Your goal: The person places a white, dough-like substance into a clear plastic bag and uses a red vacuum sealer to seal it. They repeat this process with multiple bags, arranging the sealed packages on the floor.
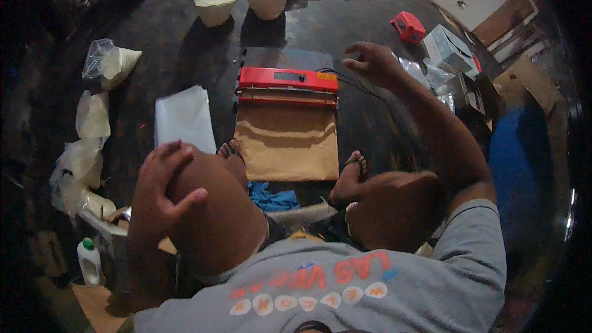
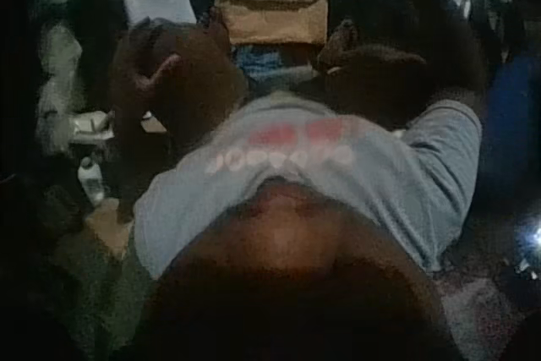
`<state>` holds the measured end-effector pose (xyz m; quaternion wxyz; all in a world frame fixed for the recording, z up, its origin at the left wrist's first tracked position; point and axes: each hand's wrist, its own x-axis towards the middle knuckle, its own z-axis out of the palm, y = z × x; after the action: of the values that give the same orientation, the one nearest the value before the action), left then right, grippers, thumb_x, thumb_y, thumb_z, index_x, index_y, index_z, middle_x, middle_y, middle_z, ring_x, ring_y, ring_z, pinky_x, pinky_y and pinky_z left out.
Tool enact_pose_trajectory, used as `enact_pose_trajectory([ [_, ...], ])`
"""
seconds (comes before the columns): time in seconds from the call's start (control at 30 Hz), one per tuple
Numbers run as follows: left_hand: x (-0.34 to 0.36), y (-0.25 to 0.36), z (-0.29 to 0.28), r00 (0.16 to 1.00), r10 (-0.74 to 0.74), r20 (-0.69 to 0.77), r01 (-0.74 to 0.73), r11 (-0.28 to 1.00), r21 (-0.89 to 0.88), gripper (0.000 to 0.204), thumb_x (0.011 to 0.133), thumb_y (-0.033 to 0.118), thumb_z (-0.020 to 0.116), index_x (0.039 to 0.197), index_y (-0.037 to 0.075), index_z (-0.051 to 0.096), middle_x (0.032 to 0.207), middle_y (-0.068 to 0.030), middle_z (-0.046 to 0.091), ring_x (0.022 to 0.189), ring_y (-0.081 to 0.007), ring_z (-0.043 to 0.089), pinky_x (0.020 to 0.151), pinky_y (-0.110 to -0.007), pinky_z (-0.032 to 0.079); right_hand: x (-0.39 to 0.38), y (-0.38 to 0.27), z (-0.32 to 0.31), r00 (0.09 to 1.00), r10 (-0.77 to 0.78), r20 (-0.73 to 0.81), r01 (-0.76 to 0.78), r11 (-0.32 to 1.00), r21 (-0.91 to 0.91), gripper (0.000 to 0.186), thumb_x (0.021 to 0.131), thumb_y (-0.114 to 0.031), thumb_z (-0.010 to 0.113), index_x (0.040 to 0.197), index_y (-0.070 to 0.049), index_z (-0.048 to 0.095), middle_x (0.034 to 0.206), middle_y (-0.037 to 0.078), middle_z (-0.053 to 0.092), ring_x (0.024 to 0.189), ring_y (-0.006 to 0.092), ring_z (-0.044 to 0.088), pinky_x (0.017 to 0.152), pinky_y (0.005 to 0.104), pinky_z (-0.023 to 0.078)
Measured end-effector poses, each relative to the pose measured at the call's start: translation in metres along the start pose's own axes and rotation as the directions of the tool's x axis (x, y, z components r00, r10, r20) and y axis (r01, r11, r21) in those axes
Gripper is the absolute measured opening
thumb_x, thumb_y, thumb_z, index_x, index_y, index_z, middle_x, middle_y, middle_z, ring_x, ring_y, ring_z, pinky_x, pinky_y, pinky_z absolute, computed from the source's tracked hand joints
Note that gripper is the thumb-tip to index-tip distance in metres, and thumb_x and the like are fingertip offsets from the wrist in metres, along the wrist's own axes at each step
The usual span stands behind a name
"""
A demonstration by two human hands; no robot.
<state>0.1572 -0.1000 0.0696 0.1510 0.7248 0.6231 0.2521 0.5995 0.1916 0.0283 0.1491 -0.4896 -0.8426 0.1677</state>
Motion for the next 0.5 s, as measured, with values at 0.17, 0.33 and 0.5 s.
enact_pose_trajectory([
  [0.17, 0.056, -0.03, 0.026, 0.989, -0.054, 0.135, 0.071, 0.99, -0.12, 0.052, 0.077, 0.033, 0.081, 0.121, 0.008, 0.071, 0.131, -0.019, 0.067, 0.129, -0.0403, 0.058, 0.112, -0.052, 0.041, 0.173, 0.039, 0.069, 0.937, 0.281, 0.207, -0.346, 0.828, 0.441, 0.05, 0.094, -0.026, 0.075, 0.134, 0.001, 0.059, 0.088, 0.015, 0.073, 0.071, 0.0204, 0.071, 0.059, 0.0356, 0.058],
  [0.33, 0.095, -0.046, 0.009, 0.944, -0.211, 0.254, 0.245, 0.964, -0.107, 0.046, 0.091, 0.04, 0.068, 0.125, 0.008, 0.071, 0.135, -0.0213, 0.064, 0.127, -0.0419, 0.059, 0.111, -0.054, 0.041, 0.368, 0.105, 0.145, 0.971, 0.212, 0.111, -0.239, 0.858, 0.454, 0.067, 0.094, -0.027, 0.075, 0.151, -0.008, 0.044, 0.089, 0.014, 0.073, 0.069, 0.0213, 0.071, 0.054, 0.0352, 0.057],
  [0.5, 0.148, -0.081, 0.009, 0.878, -0.314, 0.361, 0.39, 0.906, -0.162, 0.042, 0.102, 0.035, 0.059, 0.129, 0.005, 0.071, 0.139, -0.0224, 0.063, 0.132, -0.0435, 0.055, 0.113, -0.057, 0.039, 0.529, 0.193, 0.175, 0.975, 0.219, -0.02, -0.187, 0.874, 0.447, 0.07, 0.094, -0.023, 0.075, 0.154, -0.015, 0.041, 0.113, 0.021, 0.073, 0.087, 0.0289, 0.073, 0.068, 0.0524, 0.059],
])
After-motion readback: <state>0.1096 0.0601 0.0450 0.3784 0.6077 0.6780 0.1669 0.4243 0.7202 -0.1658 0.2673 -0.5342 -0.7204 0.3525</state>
